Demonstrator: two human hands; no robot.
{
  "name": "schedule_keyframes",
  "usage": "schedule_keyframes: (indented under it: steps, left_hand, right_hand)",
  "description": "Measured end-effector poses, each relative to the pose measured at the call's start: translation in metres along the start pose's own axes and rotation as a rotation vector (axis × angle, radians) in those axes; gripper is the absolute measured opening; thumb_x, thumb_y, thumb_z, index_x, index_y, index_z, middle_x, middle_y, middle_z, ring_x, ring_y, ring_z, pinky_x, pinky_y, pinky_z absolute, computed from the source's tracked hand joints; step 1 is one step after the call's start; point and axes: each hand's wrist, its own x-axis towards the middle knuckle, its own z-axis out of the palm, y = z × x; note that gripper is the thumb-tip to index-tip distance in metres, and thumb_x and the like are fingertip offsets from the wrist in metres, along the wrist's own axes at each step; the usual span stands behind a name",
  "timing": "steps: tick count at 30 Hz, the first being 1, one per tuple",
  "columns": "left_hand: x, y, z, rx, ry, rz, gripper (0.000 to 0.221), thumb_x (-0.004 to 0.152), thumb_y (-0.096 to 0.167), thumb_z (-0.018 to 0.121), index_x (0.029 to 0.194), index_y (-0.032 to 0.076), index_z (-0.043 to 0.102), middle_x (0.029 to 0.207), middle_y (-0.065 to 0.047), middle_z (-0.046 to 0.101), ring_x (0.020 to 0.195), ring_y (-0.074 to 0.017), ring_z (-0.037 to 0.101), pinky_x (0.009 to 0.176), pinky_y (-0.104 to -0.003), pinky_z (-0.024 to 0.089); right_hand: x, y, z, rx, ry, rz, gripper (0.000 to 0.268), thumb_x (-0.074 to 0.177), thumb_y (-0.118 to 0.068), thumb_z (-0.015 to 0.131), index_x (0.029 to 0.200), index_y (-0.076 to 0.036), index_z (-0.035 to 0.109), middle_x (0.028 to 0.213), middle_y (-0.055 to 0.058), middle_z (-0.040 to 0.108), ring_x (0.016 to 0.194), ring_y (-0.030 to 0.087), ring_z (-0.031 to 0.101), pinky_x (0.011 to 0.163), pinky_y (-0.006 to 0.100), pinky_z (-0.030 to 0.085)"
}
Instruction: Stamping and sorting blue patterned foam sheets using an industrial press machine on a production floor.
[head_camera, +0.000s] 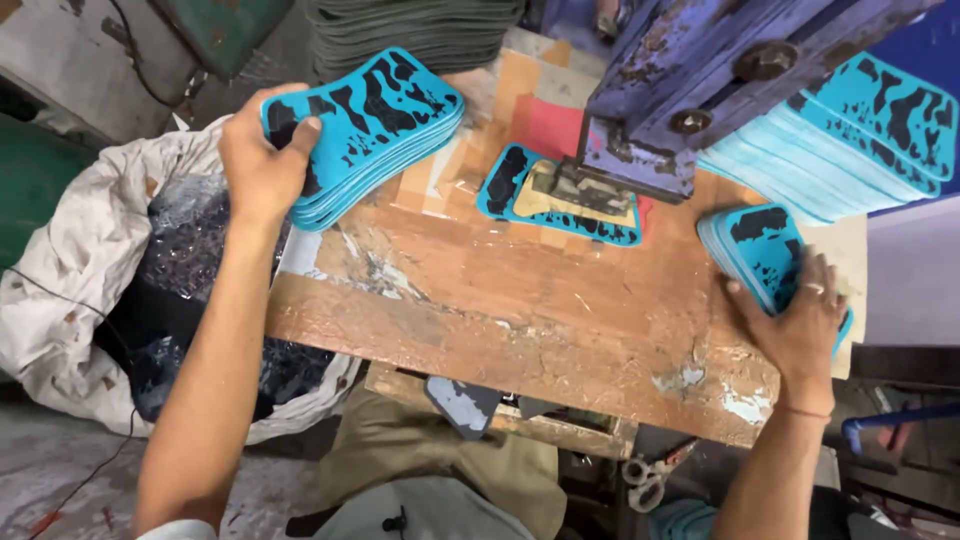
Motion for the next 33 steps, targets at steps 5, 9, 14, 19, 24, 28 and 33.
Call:
schedule_keyframes:
  steps: [5, 9, 14, 19, 24, 28, 33]
  left_hand:
    - [-0.014, 0.018, -0.001, -0.043, 0.07, -0.048, 0.048, 0.096, 0.005, 0.08, 0.14, 0.002, 0.059, 0.113, -0.011, 0.072, 0.099, -0.0135, 0.068, 0.088, -0.028, 0.055]
    - [-0.048, 0.072, -0.002, -0.026, 0.202, 0.023, 0.049, 0.097, 0.009, 0.073, 0.14, 0.003, 0.051, 0.133, -0.008, 0.064, 0.114, -0.0146, 0.067, 0.087, -0.027, 0.056]
    - [-0.089, 0.068, 0.042, 0.175, -0.182, 0.147, 0.05, 0.098, 0.008, 0.077, 0.143, 0.006, 0.055, 0.123, -0.012, 0.069, 0.105, -0.0217, 0.07, 0.084, -0.032, 0.06]
    - [-0.098, 0.074, 0.077, 0.176, -0.427, 0.064, 0.064, 0.089, 0.017, 0.08, 0.145, 0.004, 0.052, 0.108, -0.012, 0.071, 0.093, -0.0234, 0.068, 0.071, -0.034, 0.057]
    - [-0.068, 0.073, 0.1, 0.278, -0.404, 0.086, 0.066, 0.089, 0.027, 0.08, 0.145, 0.005, 0.053, 0.088, -0.008, 0.074, 0.078, -0.0239, 0.069, 0.069, -0.037, 0.054]
    - [-0.043, 0.06, 0.134, 0.276, -0.444, 0.022, 0.053, 0.09, 0.036, 0.079, 0.13, 0.006, 0.062, 0.074, -0.006, 0.073, 0.067, -0.0245, 0.071, 0.063, -0.039, 0.054]
    - [-0.033, 0.054, 0.172, 0.324, -0.426, -0.011, 0.036, 0.092, 0.044, 0.078, 0.097, 0.008, 0.075, 0.072, -0.01, 0.072, 0.066, -0.0306, 0.07, 0.061, -0.044, 0.052]
  right_hand:
    - [-0.03, -0.032, -0.022, 0.225, -0.062, -0.116, 0.059, 0.094, -0.01, 0.062, 0.153, -0.008, 0.06, 0.154, 0.023, 0.057, 0.145, 0.043, 0.051, 0.121, 0.051, 0.041]
    - [-0.067, -0.122, -0.021, 0.305, -0.073, -0.123, 0.048, 0.099, -0.02, 0.061, 0.145, -0.009, 0.061, 0.146, 0.018, 0.063, 0.136, 0.036, 0.059, 0.116, 0.047, 0.045]
    - [-0.065, -0.218, -0.021, 0.461, -0.11, -0.284, 0.068, 0.086, -0.038, 0.075, 0.14, -0.003, 0.055, 0.152, 0.023, 0.047, 0.144, 0.041, 0.04, 0.12, 0.057, 0.026]
    - [-0.066, -0.225, -0.01, 0.468, -0.121, -0.209, 0.055, 0.094, -0.032, 0.073, 0.14, -0.006, 0.059, 0.154, 0.018, 0.049, 0.148, 0.039, 0.041, 0.124, 0.056, 0.027]
    - [-0.061, -0.222, -0.001, 0.483, -0.088, -0.22, 0.051, 0.095, -0.03, 0.071, 0.139, -0.006, 0.061, 0.154, 0.018, 0.049, 0.148, 0.039, 0.041, 0.124, 0.056, 0.027]
    - [-0.065, -0.223, -0.005, 0.491, -0.113, -0.218, 0.051, 0.095, -0.031, 0.071, 0.139, -0.006, 0.061, 0.155, 0.018, 0.048, 0.148, 0.038, 0.04, 0.124, 0.056, 0.026]
    - [-0.077, -0.233, -0.006, 0.474, -0.085, -0.226, 0.056, 0.096, -0.036, 0.071, 0.143, -0.01, 0.058, 0.158, 0.016, 0.046, 0.152, 0.037, 0.037, 0.127, 0.057, 0.024]
